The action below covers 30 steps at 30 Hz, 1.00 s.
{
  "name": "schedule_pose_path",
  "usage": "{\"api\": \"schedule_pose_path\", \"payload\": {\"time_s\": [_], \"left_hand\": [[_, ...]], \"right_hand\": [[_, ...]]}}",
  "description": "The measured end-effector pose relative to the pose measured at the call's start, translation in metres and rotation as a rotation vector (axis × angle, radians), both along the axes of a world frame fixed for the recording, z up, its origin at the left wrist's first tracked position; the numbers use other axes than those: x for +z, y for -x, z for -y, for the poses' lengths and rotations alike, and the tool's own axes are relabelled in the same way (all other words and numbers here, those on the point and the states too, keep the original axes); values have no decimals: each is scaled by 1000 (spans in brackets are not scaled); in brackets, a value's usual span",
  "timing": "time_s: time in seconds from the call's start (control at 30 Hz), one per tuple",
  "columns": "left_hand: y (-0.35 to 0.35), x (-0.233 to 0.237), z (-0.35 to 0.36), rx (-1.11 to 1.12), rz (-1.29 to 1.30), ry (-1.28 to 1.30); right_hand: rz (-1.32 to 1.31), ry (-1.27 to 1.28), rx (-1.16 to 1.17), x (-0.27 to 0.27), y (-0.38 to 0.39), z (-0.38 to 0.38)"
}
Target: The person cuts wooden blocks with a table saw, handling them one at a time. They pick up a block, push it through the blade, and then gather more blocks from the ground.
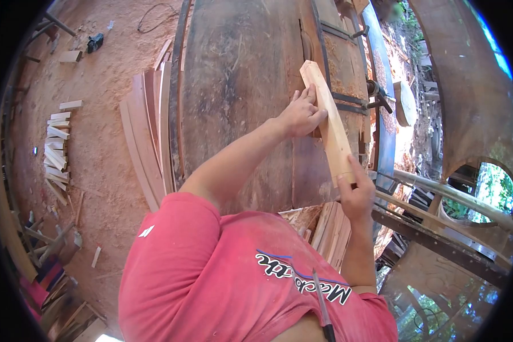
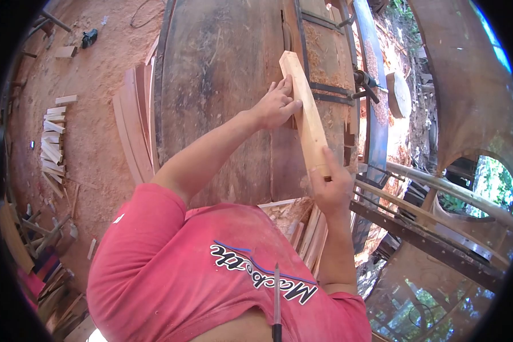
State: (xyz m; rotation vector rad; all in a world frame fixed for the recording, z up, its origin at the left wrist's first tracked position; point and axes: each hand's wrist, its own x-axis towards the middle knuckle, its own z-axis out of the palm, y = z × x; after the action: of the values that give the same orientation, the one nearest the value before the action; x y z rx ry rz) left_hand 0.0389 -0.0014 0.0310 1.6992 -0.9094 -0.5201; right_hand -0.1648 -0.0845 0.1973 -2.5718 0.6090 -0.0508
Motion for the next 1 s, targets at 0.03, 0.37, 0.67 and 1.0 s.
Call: {"api": "schedule_pose_path", "payload": {"time_s": [0.03, 0.37, 0.67, 1.0], "left_hand": [[-2, 1, 2, 9, -11, 27], [-27, 6, 12, 45, -50, 179], [-41, 17, 16, 83, 5, 207], [-51, 20, 30, 169, -61, 255]], "right_hand": [[54, 65, 35, 5, -4, 5], [284, 205, -41, 54, -79, 21], [350, 191, -28, 84, -146, 43], [308, 48, 45, 105, -212, 69]]}}
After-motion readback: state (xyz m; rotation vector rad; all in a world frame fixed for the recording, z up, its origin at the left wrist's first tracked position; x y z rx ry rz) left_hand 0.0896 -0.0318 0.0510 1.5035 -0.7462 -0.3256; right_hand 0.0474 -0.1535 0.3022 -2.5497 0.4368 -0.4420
